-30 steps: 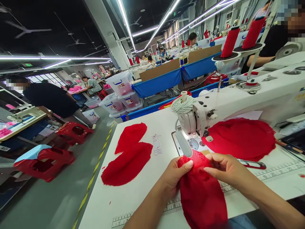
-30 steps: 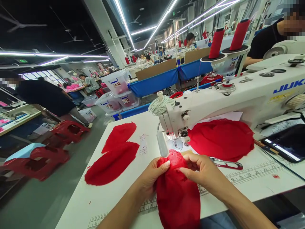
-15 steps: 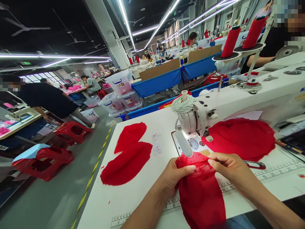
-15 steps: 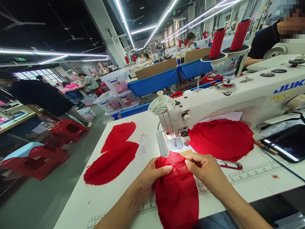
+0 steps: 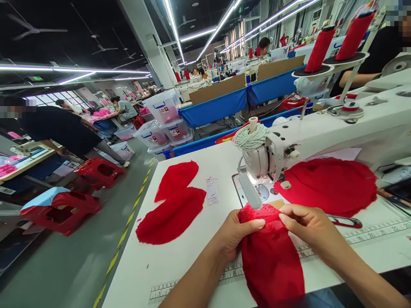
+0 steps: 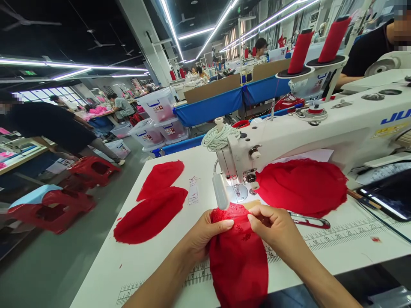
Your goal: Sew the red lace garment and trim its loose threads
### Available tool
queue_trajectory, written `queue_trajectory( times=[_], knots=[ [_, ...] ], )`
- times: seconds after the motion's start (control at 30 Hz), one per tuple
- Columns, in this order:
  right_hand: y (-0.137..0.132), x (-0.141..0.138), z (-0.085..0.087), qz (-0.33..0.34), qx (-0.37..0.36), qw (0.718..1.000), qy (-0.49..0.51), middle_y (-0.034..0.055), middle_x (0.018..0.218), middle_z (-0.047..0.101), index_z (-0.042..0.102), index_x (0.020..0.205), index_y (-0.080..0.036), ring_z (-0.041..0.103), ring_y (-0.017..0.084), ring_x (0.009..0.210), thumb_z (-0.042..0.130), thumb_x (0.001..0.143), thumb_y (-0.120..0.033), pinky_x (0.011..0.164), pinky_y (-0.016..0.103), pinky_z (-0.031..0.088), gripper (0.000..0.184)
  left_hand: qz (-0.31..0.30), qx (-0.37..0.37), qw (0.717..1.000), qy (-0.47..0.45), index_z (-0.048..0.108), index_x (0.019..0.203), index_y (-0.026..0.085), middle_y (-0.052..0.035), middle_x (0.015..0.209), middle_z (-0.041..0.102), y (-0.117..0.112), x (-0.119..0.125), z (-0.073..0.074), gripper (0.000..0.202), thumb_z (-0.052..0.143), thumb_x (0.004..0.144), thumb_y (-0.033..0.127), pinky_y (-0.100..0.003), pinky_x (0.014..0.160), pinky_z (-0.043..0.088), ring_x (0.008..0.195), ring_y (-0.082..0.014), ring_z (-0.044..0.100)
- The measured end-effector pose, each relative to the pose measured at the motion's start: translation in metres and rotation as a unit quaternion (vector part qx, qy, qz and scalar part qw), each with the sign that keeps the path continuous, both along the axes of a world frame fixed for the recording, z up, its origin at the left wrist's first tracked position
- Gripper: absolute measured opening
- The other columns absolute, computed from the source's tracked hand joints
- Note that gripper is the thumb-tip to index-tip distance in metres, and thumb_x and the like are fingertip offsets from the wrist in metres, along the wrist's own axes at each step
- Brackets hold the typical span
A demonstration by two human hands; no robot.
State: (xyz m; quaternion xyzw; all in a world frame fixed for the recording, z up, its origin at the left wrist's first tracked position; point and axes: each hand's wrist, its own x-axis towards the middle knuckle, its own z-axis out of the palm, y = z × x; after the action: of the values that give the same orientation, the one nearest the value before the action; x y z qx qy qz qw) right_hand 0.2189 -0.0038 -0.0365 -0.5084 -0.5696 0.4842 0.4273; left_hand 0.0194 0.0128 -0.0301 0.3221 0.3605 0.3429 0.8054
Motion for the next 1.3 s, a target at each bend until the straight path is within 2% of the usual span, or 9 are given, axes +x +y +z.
queue_trajectory(
  times=[0.1,0.23,0.37,0.47,0.67,0.83,1.03,1.2,1.3],
  knots=[
    [0.0007,0.0001,-0.0017,-0.003,0.002,1.0,0.003,-0.0011,0.06,0.055,0.061,0.062,-0.022,0.051,0.017,0.06,0.059,0.082,-0.053,0.057,0.028,0.044,0.037,0.003,-0.002,1.0,-0.002,0.076,0.084,0.01,-0.007,0.074,0.074,0.0001,-0.0002,0.0013,0.035,0.091,0.06,0.031,-0.023,0.073,0.053,0.07,-0.0147,0.067],
    [0.0005,-0.002,0.0006,-0.01,0.007,1.0,0.003,-0.0016,0.057,0.049,0.053,0.055,-0.022,0.047,0.015,0.058,0.053,0.087,-0.053,0.055,0.027,0.041,0.045,0.004,-0.002,1.0,0.0,0.076,0.082,0.01,-0.0064,0.071,0.073,-0.0004,-0.0002,0.0051,0.034,0.091,0.06,0.031,-0.022,0.073,0.053,0.07,-0.0142,0.067],
    [0.001,-0.0027,0.0018,-0.002,-0.002,1.0,0.004,0.0002,0.062,0.06,0.064,0.062,-0.022,0.058,0.02,0.065,0.062,0.082,-0.051,0.061,0.03,0.049,0.035,0.004,-0.001,1.0,0.002,0.076,0.084,0.01,-0.0064,0.074,0.074,-0.0001,-0.0008,0.0061,0.035,0.091,0.061,0.031,-0.023,0.075,0.053,0.068,-0.0135,0.066],
    [0.0006,-0.0026,0.0033,-0.001,-0.004,1.0,0.014,0.0019,0.069,0.065,0.069,0.069,-0.022,0.063,0.023,0.074,0.06,0.083,-0.048,0.067,0.031,0.052,0.03,0.003,-0.002,1.0,-0.004,0.076,0.085,0.01,-0.0066,0.075,0.074,0.0001,-0.0015,0.0055,0.034,0.09,0.062,0.031,-0.024,0.075,0.053,0.07,-0.0147,0.067],
    [-0.0005,-0.0043,0.0078,0.008,0.003,0.999,0.035,0.0015,0.066,0.059,0.057,0.057,-0.022,0.057,0.02,0.07,0.056,0.088,-0.05,0.067,0.031,0.051,0.042,0.002,0.0,1.0,-0.011,0.076,0.086,0.011,-0.0067,0.075,0.073,-0.0005,-0.0011,0.0058,0.032,0.089,0.064,0.03,-0.024,0.076,0.053,0.069,-0.0148,0.067],
    [0.0009,-0.0055,0.0045,-0.002,-0.01,1.0,0.026,0.0026,0.077,0.065,0.067,0.069,-0.023,0.059,0.022,0.076,0.06,0.083,-0.047,0.073,0.034,0.052,0.029,0.005,0.001,1.0,-0.009,0.076,0.087,0.011,-0.007,0.075,0.074,-0.001,-0.0003,0.0063,0.033,0.089,0.064,0.03,-0.024,0.076,0.053,0.069,-0.0145,0.067],
    [-0.0004,-0.005,0.004,-0.012,0.006,0.999,0.031,-0.0014,0.061,0.051,0.05,0.055,-0.023,0.05,0.017,0.063,0.056,0.087,-0.048,0.064,0.029,0.049,0.041,0.008,0.001,1.0,-0.011,0.076,0.085,0.011,-0.0064,0.073,0.074,-0.0001,-0.001,0.0059,0.034,0.091,0.061,0.03,-0.023,0.075,0.053,0.068,-0.0141,0.067],
    [0.0002,-0.0058,0.0049,-0.015,0.003,1.0,0.016,0.0027,0.074,0.066,0.069,0.074,-0.024,0.062,0.023,0.076,0.059,0.085,-0.05,0.071,0.033,0.053,0.03,0.011,-0.003,1.0,-0.01,0.076,0.088,0.011,-0.0071,0.075,0.074,-0.001,-0.0002,0.0066,0.038,0.091,0.06,0.031,-0.024,0.076,0.053,0.069,-0.0147,0.067],
    [-0.0007,-0.0072,0.0051,0.022,-0.008,0.999,0.048,0.0042,0.085,0.069,0.073,0.091,-0.024,0.063,0.024,0.082,0.056,0.088,-0.051,0.075,0.034,0.054,0.032,0.012,-0.012,1.0,-0.011,0.077,0.089,0.011,-0.0071,0.076,0.075,0.0,0.0007,0.007,0.041,0.093,0.058,0.033,-0.025,0.075,0.053,0.069,-0.0155,0.067]
  ],
)
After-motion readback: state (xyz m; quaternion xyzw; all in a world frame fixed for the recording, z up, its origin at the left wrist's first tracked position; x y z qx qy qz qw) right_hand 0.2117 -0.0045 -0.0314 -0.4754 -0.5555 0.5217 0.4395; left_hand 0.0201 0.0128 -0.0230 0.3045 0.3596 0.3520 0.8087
